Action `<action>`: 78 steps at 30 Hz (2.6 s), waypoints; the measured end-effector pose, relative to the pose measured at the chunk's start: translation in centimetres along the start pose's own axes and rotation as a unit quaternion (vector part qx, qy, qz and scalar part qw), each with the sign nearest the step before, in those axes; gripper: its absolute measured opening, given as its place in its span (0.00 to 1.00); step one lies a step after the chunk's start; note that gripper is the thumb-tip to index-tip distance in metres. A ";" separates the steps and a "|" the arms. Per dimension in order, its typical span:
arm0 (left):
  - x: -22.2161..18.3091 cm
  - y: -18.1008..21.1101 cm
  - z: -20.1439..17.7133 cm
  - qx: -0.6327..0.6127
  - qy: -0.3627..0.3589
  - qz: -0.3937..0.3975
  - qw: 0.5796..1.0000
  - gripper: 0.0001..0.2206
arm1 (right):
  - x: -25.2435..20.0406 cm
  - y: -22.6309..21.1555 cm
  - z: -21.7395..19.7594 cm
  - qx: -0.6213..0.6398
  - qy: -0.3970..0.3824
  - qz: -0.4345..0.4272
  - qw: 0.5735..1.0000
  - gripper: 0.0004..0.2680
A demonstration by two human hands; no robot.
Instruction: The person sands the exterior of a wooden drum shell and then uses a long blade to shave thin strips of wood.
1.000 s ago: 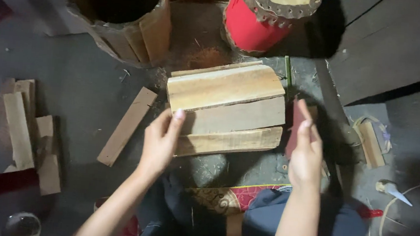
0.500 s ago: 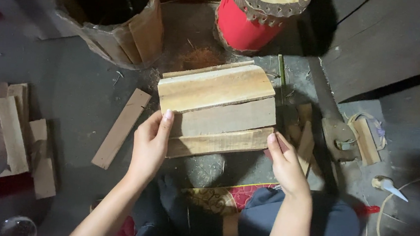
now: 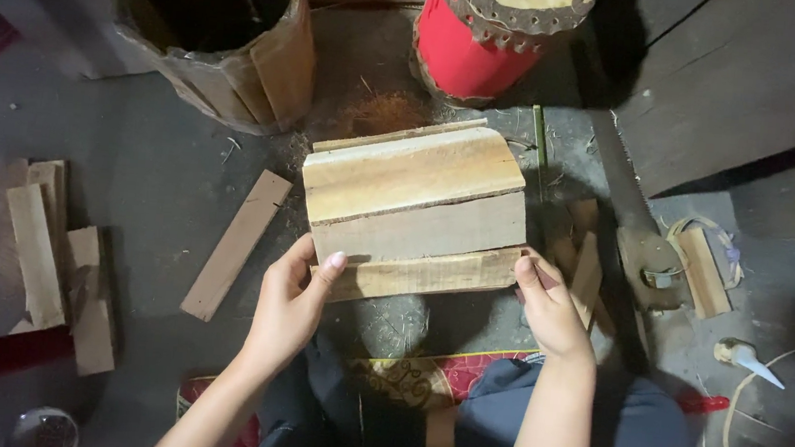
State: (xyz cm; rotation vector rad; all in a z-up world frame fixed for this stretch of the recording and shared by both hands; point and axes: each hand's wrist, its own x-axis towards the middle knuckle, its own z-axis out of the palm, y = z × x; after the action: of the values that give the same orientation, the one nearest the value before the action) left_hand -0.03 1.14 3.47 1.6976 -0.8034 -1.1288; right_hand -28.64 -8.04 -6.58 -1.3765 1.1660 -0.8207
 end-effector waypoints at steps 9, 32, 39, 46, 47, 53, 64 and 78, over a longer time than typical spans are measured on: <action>0.2 -0.4 -0.5 0.013 -0.001 0.005 1.000 0.18 | -0.2 1.7 0.4 -0.048 0.063 0.011 0.997 0.16; 3.3 -1.6 -3.1 -0.017 0.006 -0.015 1.000 0.26 | 4.4 -8.3 -1.9 0.022 0.202 0.114 0.972 0.18; 5.3 -0.8 -3.3 -0.033 0.006 -0.069 0.997 0.28 | 7.0 -13.2 1.9 -0.137 0.130 0.060 0.980 0.17; 4.6 0.5 -3.6 -0.005 -0.012 -0.050 0.999 0.18 | 5.6 -14.5 4.2 -0.185 0.151 0.046 0.970 0.13; 4.5 0.7 -3.6 -0.003 -0.014 -0.043 0.999 0.17 | 5.5 -14.4 4.2 -0.185 0.162 0.025 0.969 0.12; 2.6 2.4 -4.1 0.007 -0.028 0.078 0.997 0.12 | 4.4 -13.2 4.4 -0.067 0.134 -0.190 0.970 0.15; 0.9 -5.3 -3.4 0.109 -0.034 0.179 0.977 0.12 | 0.6 -1.1 4.6 -0.035 0.211 -0.178 0.961 0.16; -0.4 -6.5 -3.8 0.150 -0.052 0.171 0.972 0.23 | -2.8 -8.7 6.4 -0.227 0.202 -0.368 0.879 0.15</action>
State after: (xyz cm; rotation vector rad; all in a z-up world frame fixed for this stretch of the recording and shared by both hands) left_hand 3.52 5.14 -1.80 1.6656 -1.3326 -0.8951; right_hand -21.72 -4.19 1.30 -2.1773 1.1919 -1.4929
